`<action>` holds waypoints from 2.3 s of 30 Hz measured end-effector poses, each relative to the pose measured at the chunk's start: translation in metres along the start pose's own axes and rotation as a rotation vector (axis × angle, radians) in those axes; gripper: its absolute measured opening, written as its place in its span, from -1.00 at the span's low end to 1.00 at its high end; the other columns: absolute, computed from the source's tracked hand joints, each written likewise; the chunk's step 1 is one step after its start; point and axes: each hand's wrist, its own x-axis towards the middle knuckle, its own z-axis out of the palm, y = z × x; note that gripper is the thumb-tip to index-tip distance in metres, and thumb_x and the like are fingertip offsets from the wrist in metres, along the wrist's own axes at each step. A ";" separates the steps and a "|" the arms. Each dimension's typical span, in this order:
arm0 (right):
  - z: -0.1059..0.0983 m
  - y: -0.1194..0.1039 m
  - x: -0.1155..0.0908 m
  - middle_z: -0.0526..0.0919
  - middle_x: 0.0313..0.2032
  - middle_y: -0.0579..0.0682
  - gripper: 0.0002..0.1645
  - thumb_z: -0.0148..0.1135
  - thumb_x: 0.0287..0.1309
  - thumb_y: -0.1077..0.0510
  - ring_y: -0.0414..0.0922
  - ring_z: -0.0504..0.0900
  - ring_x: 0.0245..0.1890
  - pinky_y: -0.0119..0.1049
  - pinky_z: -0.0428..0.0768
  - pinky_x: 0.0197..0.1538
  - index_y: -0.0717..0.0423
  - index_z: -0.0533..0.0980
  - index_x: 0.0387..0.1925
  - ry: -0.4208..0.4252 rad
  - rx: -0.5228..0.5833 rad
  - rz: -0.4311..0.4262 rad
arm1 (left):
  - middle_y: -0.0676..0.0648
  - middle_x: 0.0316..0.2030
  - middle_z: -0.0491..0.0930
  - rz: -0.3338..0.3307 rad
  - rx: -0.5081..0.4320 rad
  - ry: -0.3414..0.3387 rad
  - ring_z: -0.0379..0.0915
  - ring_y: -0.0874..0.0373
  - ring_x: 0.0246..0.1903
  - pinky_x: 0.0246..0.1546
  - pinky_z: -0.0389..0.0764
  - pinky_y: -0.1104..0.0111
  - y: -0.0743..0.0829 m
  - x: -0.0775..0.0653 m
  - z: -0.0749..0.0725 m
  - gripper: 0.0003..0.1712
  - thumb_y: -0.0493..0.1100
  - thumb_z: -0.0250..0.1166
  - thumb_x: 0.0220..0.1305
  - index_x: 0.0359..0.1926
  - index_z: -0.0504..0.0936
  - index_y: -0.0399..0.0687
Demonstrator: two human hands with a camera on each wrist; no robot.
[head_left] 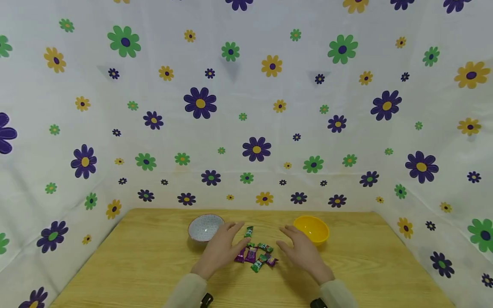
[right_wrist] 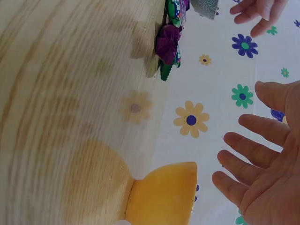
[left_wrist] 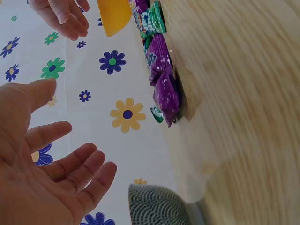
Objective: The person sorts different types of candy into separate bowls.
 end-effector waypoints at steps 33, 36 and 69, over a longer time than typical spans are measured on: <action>-0.035 0.074 0.003 0.26 0.36 0.37 -0.38 0.13 0.32 0.25 0.33 0.18 0.38 0.21 0.20 0.38 0.31 0.26 0.37 0.228 0.257 0.396 | -0.05 -0.35 0.65 0.091 -0.389 -0.363 0.32 0.26 -0.46 -0.42 0.38 0.45 -0.004 0.033 0.036 -0.75 -0.23 0.46 0.11 -0.14 0.76 -0.12; -0.036 0.078 0.004 0.12 0.41 0.39 -0.27 0.10 0.35 0.22 0.34 0.12 0.41 0.19 0.22 0.37 0.30 0.10 0.45 0.179 0.326 0.462 | -0.04 -0.44 0.63 0.102 -0.401 -0.405 0.27 0.28 -0.54 -0.50 0.34 0.48 -0.004 0.035 0.038 -0.75 -0.28 0.46 0.10 -0.14 0.76 -0.15; -0.033 0.106 0.001 0.06 0.44 0.38 -0.26 -0.18 0.37 0.32 0.27 0.30 0.29 0.00 0.61 0.07 0.20 -0.07 0.53 0.012 0.979 0.613 | 0.06 -0.55 0.49 0.084 -0.296 -0.506 0.16 0.29 -0.60 -0.59 0.19 0.48 -0.007 0.041 0.043 -0.71 -0.22 0.51 0.05 -0.13 0.79 0.02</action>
